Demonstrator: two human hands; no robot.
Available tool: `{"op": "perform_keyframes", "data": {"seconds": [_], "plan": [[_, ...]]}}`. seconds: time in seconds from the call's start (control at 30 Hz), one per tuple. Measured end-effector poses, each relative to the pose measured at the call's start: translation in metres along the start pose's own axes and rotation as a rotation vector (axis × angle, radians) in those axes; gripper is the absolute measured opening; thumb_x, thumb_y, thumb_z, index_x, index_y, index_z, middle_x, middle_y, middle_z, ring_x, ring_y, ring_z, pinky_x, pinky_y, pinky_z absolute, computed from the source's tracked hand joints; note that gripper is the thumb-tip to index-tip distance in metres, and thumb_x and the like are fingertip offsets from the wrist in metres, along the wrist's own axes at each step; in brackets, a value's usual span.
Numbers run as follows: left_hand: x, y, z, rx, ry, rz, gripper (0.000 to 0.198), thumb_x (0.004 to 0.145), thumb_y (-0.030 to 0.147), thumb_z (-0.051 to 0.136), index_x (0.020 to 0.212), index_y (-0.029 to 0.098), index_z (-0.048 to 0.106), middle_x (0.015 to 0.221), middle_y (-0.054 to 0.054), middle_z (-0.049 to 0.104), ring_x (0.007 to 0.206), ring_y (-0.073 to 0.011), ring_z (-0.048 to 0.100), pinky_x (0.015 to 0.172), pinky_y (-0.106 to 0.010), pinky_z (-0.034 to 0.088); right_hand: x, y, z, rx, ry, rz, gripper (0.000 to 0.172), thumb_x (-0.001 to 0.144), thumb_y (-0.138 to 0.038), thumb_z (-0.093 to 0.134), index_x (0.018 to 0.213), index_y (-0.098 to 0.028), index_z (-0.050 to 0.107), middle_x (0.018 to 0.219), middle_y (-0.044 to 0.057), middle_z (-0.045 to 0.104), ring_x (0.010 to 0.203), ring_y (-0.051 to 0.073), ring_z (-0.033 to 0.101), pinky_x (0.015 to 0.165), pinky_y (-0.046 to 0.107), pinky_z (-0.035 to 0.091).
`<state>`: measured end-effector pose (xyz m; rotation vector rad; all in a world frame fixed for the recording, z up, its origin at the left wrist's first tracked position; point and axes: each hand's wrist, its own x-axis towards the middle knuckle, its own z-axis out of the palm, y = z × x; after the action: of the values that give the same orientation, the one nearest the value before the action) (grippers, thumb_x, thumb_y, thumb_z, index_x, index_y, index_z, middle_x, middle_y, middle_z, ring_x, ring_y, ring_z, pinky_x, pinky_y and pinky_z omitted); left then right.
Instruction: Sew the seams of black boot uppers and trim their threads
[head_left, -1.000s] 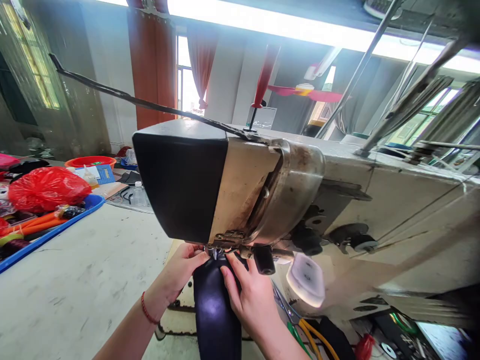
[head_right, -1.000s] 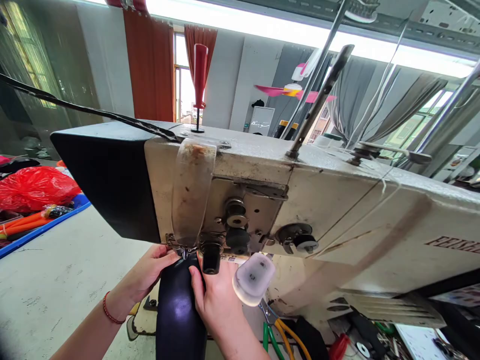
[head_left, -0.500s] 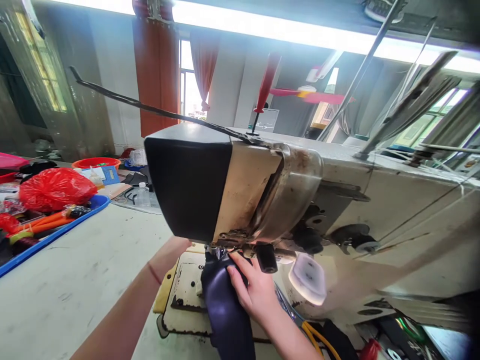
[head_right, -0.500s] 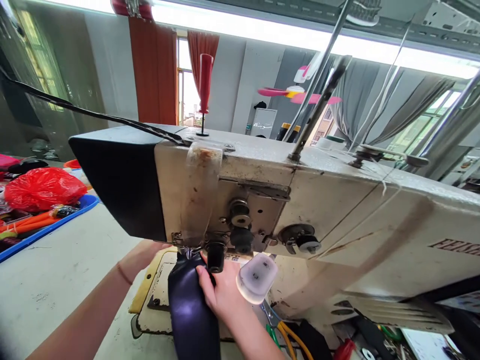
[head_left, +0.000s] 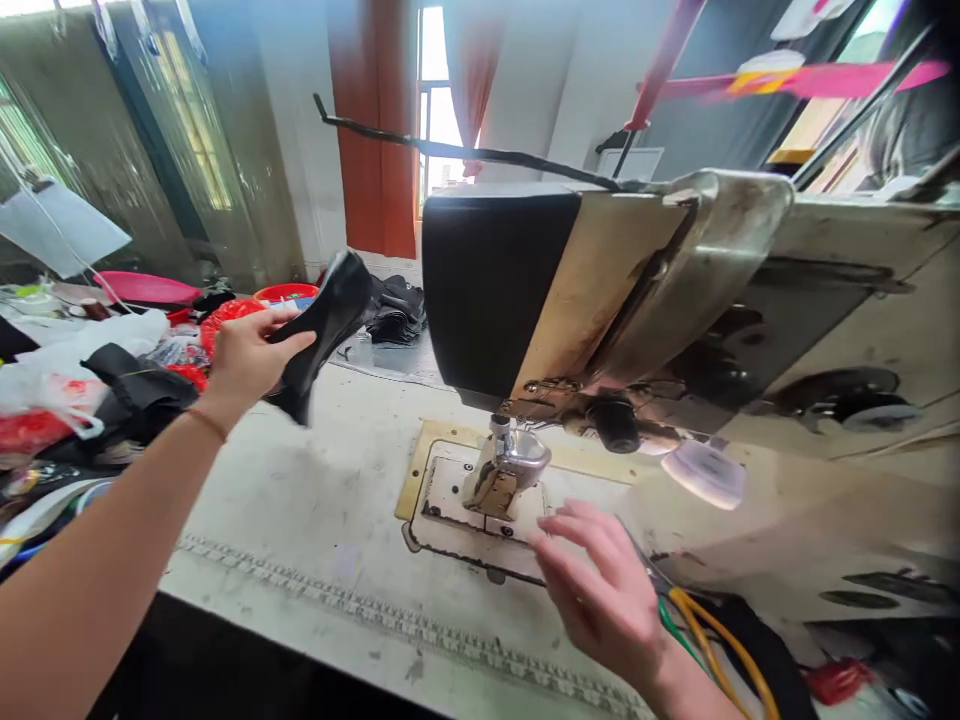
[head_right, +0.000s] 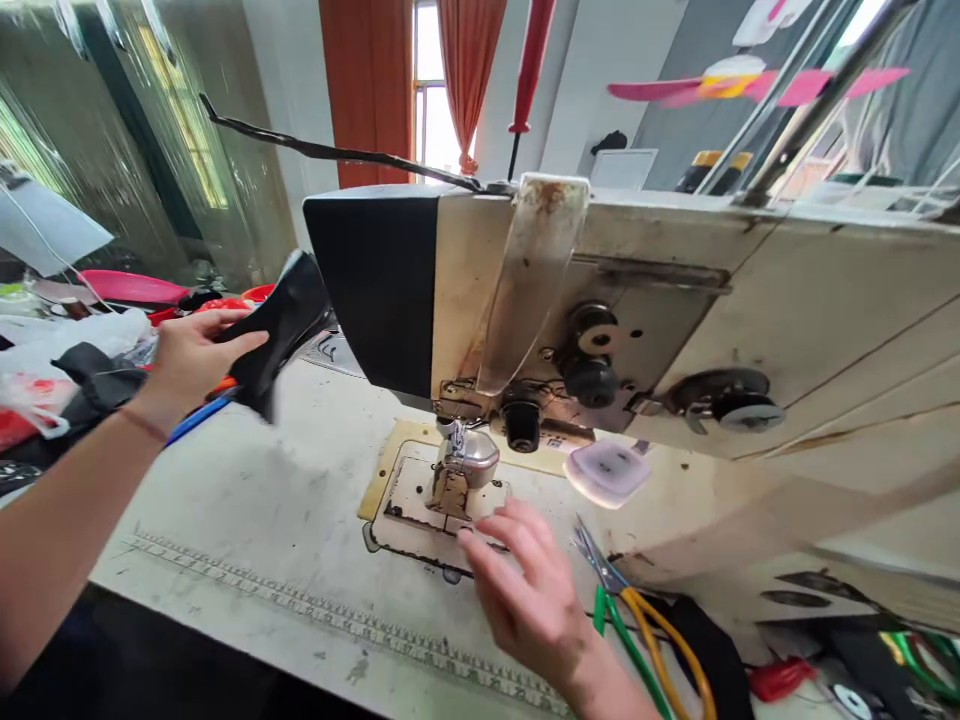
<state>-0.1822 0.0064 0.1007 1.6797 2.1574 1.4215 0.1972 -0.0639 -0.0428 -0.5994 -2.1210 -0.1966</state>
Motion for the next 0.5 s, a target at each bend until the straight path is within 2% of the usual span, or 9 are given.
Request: {"op": "perform_keyframes", "data": {"seconds": [0.07, 0.1, 0.13, 0.2, 0.27, 0.33, 0.4, 0.47, 0.5], "plan": [[-0.012, -0.006, -0.041, 0.073, -0.060, -0.016, 0.045, 0.075, 0.034, 0.073, 0.111, 0.007, 0.069, 0.084, 0.002, 0.067, 0.084, -0.0194, 0.064, 0.079, -0.034, 0.050, 0.015, -0.024, 0.014, 0.028, -0.014, -0.103, 0.035, 0.081, -0.005, 0.057, 0.113, -0.018, 0.067, 0.105, 0.012, 0.067, 0.105, 0.026, 0.060, 0.089, 0.048, 0.054], [-0.020, -0.006, -0.056, 0.079, -0.160, -0.009, 0.044, 0.070, 0.036, 0.076, 0.105, 0.010, 0.072, 0.080, 0.003, 0.068, 0.081, -0.0187, 0.064, 0.076, -0.032, 0.050, 0.025, -0.034, 0.021, 0.019, 0.020, -0.138, 0.036, 0.082, -0.004, 0.057, 0.114, -0.019, 0.066, 0.108, 0.012, 0.066, 0.110, 0.026, 0.058, 0.092, 0.048, 0.053], [-0.029, -0.006, -0.067, 0.062, -0.298, 0.010, 0.042, 0.067, 0.037, 0.078, 0.100, 0.012, 0.074, 0.078, 0.003, 0.069, 0.079, -0.0184, 0.065, 0.073, -0.030, 0.050, 0.036, -0.043, 0.027, -0.005, 0.062, -0.162, 0.039, 0.082, -0.003, 0.059, 0.116, -0.022, 0.065, 0.113, 0.010, 0.065, 0.116, 0.026, 0.055, 0.096, 0.049, 0.051], [-0.047, -0.007, -0.073, -0.051, -0.614, 0.027, 0.040, 0.063, 0.040, 0.081, 0.094, 0.015, 0.077, 0.077, 0.000, 0.071, 0.076, -0.0195, 0.066, 0.068, -0.027, 0.051, 0.057, -0.055, 0.037, -0.048, 0.071, -0.178, 0.049, 0.082, -0.002, 0.062, 0.123, -0.030, 0.061, 0.126, 0.008, 0.061, 0.131, 0.029, 0.045, 0.105, 0.055, 0.042], [-0.066, -0.014, -0.062, -0.220, -0.878, -0.058, 0.038, 0.064, 0.042, 0.081, 0.093, 0.017, 0.077, 0.082, -0.004, 0.074, 0.074, -0.0228, 0.067, 0.065, -0.028, 0.053, 0.070, -0.061, 0.043, -0.006, -0.045, -0.205, 0.050, 0.086, -0.005, 0.061, 0.129, -0.030, 0.056, 0.136, 0.008, 0.056, 0.137, 0.031, 0.037, 0.108, 0.061, 0.035], [-0.087, -0.026, -0.041, -0.306, -1.035, -0.150, 0.035, 0.073, 0.043, 0.074, 0.097, 0.018, 0.076, 0.090, -0.007, 0.075, 0.079, -0.0247, 0.068, 0.069, -0.031, 0.053, 0.074, -0.062, 0.046, 0.112, -0.168, -0.244, 0.035, 0.093, -0.011, 0.055, 0.126, -0.022, 0.058, 0.128, 0.011, 0.062, 0.128, 0.028, 0.049, 0.105, 0.053, 0.041], [-0.113, -0.037, -0.018, -0.213, -1.037, -0.099, 0.033, 0.079, 0.042, 0.066, 0.101, 0.018, 0.074, 0.096, -0.009, 0.074, 0.085, -0.0246, 0.067, 0.075, -0.032, 0.053, 0.068, -0.061, 0.050, 0.172, -0.239, -0.232, 0.018, 0.098, -0.018, 0.049, 0.109, -0.016, 0.063, 0.096, 0.007, 0.070, 0.094, 0.018, 0.065, 0.084, 0.033, 0.052], [-0.145, -0.044, 0.001, -0.040, -0.931, 0.044, 0.034, 0.082, 0.041, 0.063, 0.105, 0.018, 0.072, 0.104, -0.009, 0.071, 0.092, -0.0245, 0.065, 0.082, -0.034, 0.051, 0.056, -0.061, 0.055, 0.105, -0.280, -0.155, 0.025, 0.102, -0.023, 0.045, 0.086, -0.017, 0.063, 0.069, 0.000, 0.062, 0.062, 0.012, 0.057, 0.058, 0.024, 0.044], [-0.161, -0.045, 0.008, 0.034, -0.901, 0.113, 0.036, 0.081, 0.042, 0.065, 0.108, 0.018, 0.069, 0.108, -0.010, 0.069, 0.094, -0.0251, 0.064, 0.084, -0.036, 0.051, 0.050, -0.061, 0.058, 0.046, -0.290, -0.115, 0.032, 0.103, -0.024, 0.042, 0.077, -0.017, 0.061, 0.062, -0.001, 0.057, 0.054, 0.011, 0.051, 0.052, 0.025, 0.038]]}}
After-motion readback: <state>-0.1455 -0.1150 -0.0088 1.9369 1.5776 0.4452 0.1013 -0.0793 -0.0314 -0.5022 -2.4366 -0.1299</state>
